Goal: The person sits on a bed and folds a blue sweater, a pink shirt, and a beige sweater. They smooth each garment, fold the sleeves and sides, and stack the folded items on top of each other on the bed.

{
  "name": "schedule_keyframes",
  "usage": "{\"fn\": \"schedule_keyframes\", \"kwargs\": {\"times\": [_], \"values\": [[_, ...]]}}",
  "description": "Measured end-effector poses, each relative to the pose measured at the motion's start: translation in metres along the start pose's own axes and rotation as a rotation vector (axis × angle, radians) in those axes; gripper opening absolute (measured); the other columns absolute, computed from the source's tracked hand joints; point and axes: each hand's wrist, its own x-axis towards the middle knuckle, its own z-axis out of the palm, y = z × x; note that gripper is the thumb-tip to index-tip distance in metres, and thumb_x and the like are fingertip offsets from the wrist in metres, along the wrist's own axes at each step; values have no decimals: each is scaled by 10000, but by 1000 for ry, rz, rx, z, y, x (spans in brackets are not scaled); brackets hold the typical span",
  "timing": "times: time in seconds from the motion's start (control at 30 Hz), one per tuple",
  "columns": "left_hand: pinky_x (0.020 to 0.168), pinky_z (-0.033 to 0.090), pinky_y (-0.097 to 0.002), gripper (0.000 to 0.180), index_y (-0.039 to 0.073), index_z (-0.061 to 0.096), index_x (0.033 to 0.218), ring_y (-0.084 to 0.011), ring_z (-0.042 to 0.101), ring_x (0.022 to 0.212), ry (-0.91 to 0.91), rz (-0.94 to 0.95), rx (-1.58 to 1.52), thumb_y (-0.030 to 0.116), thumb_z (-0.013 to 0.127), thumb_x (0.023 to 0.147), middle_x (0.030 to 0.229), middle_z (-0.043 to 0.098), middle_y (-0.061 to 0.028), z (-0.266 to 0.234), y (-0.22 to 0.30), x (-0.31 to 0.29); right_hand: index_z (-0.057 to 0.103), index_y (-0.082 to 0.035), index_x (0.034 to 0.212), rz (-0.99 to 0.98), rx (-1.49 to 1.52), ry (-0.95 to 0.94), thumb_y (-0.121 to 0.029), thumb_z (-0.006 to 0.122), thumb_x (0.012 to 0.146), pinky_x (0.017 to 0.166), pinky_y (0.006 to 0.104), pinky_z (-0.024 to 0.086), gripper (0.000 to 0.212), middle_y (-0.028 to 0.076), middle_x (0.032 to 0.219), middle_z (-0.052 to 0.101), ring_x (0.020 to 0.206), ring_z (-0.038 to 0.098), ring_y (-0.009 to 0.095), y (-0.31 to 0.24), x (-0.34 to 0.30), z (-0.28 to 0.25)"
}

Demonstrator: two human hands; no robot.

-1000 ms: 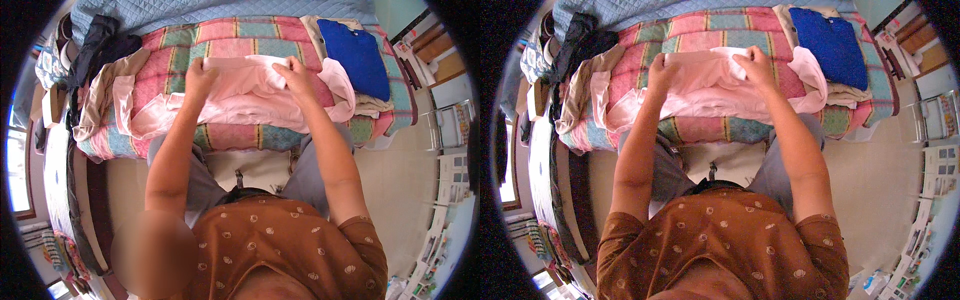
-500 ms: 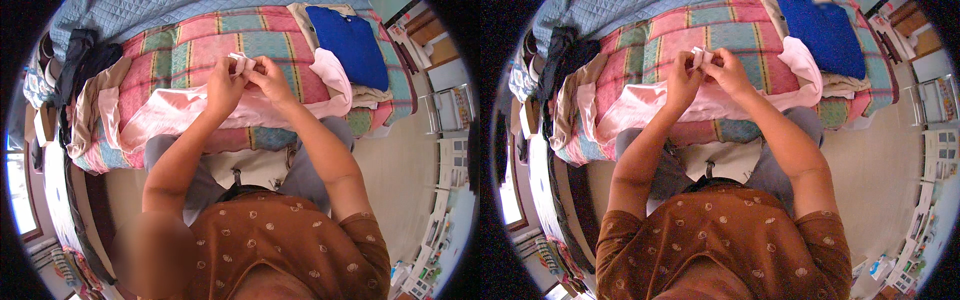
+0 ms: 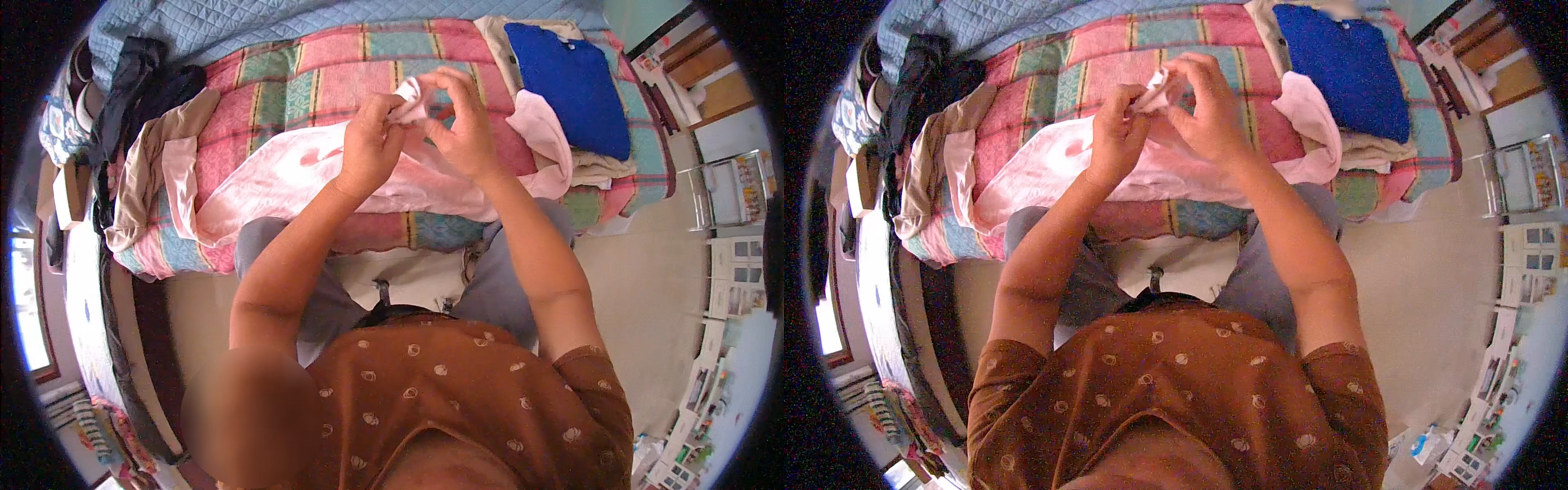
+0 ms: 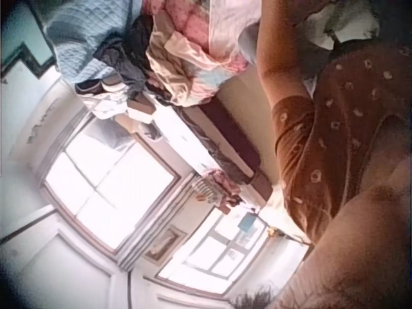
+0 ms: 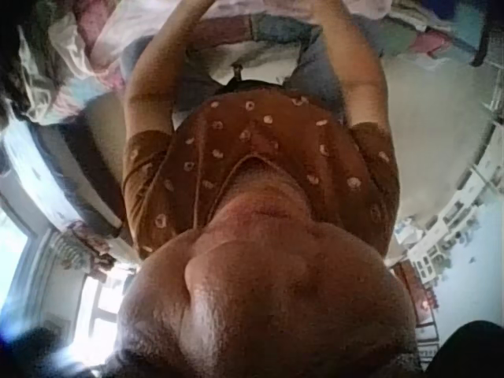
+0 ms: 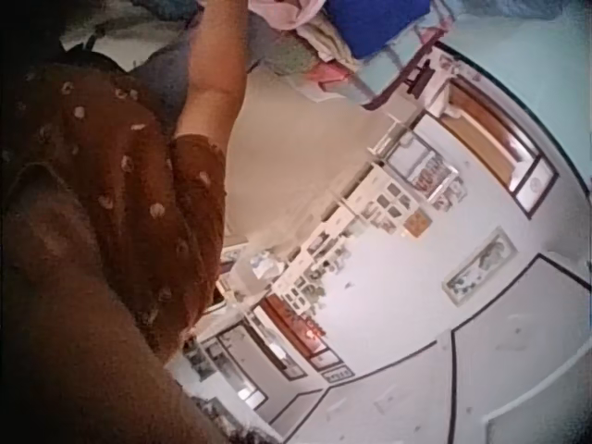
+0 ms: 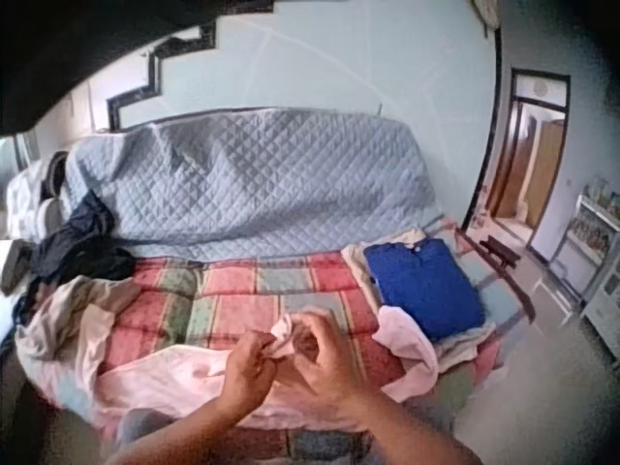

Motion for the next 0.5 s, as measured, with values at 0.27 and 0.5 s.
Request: {"fn": "schedule_keyframes", "kwargs": {"times": [0.27,0.5], "values": [[768,506,-363,362,27,485,1141,-296,616,874,100,-86,42,-45,575,798,998,581,-162,-26,28,10,611,-37,1085,88,-27,-378,-69,611,826,753,383,510,261,175,933,675,837,660,313,-34,47,-22],[716,505,-422,318,56,553,1045,-373,613,840,391,235,207,-44,580,745,1014,605,-167,-86,51,22,577,-51,1094,-7,48,-342,-88,553,934,652,302,520,166,55,866,613,788,592,118,-108,126,-19]]}}
